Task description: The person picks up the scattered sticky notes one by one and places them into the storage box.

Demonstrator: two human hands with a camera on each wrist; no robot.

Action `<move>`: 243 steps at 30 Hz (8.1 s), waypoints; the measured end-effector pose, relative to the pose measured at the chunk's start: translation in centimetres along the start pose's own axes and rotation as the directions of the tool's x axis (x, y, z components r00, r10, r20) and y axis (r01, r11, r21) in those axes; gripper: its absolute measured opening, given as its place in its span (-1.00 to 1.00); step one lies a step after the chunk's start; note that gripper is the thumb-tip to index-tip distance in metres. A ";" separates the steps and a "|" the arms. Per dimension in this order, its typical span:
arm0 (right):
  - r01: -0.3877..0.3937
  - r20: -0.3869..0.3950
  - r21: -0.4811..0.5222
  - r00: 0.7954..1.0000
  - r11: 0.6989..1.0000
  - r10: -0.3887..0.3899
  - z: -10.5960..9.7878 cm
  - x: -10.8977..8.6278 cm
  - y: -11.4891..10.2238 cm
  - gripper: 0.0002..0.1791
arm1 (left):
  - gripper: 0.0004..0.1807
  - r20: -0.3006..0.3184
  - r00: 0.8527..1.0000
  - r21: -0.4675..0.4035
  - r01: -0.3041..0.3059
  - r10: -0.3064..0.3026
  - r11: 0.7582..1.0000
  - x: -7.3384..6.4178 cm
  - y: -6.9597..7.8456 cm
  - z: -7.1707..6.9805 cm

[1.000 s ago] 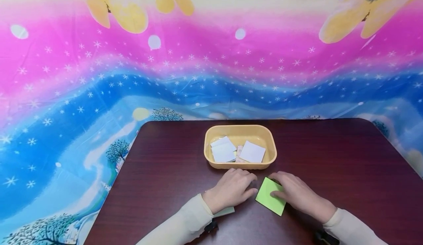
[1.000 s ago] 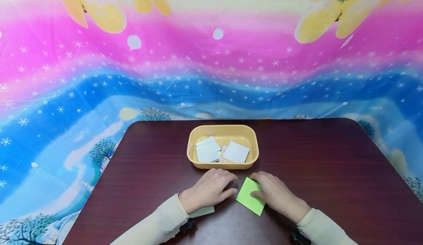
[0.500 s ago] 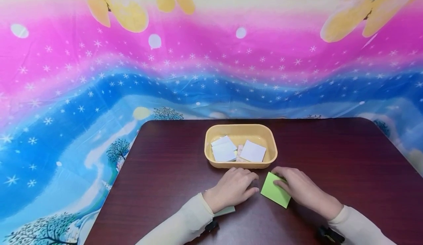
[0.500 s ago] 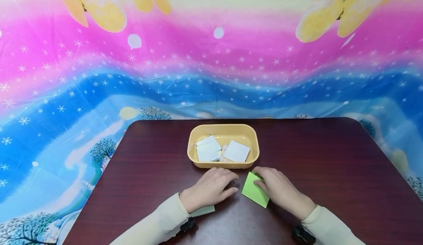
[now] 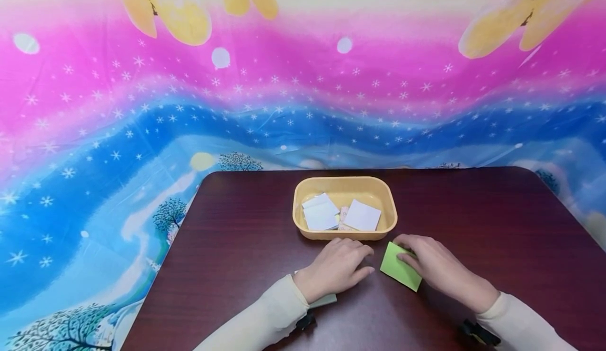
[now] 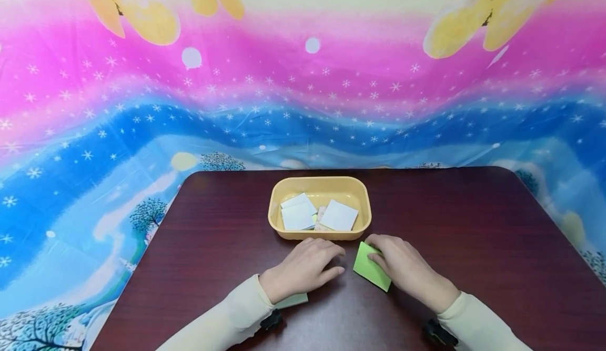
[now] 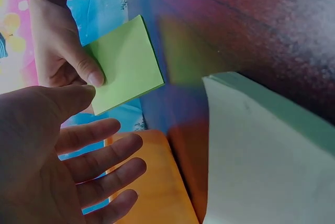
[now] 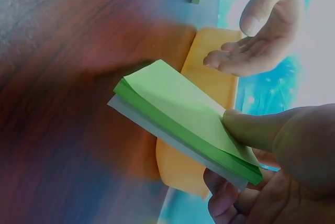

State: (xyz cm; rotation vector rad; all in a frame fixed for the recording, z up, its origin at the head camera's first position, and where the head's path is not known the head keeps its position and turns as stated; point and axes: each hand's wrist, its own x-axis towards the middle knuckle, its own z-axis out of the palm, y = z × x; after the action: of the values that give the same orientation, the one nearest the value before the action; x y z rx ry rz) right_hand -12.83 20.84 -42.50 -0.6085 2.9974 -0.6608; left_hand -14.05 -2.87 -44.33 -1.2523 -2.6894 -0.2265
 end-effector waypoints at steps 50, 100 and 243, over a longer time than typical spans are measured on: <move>0.029 -0.111 -0.058 0.993 0.998 -0.035 -3.2 -0.7 0.1 -0.78 | -0.64 -0.009 1.000 -0.034 -0.016 0.016 0.999 1.6 0.5 -1.7; 0.045 -0.151 -0.061 0.987 0.997 -0.054 -5.1 -0.1 -0.3 -0.75 | -0.62 -0.015 0.999 -0.072 0.031 -0.032 0.997 3.0 -0.3 -3.2; 0.057 -0.119 0.067 0.992 0.996 -0.048 -2.7 10.8 -1.2 -0.78 | -0.63 0.037 0.957 -0.173 0.288 -0.286 0.942 4.1 -6.9 -2.5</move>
State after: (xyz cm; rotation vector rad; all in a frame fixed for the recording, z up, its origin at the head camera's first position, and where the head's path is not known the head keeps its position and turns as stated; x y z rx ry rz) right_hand -22.63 16.91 -38.79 -0.6697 3.0587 -0.8294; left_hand -21.74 -4.80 -41.45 -0.8942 -2.9079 -0.5077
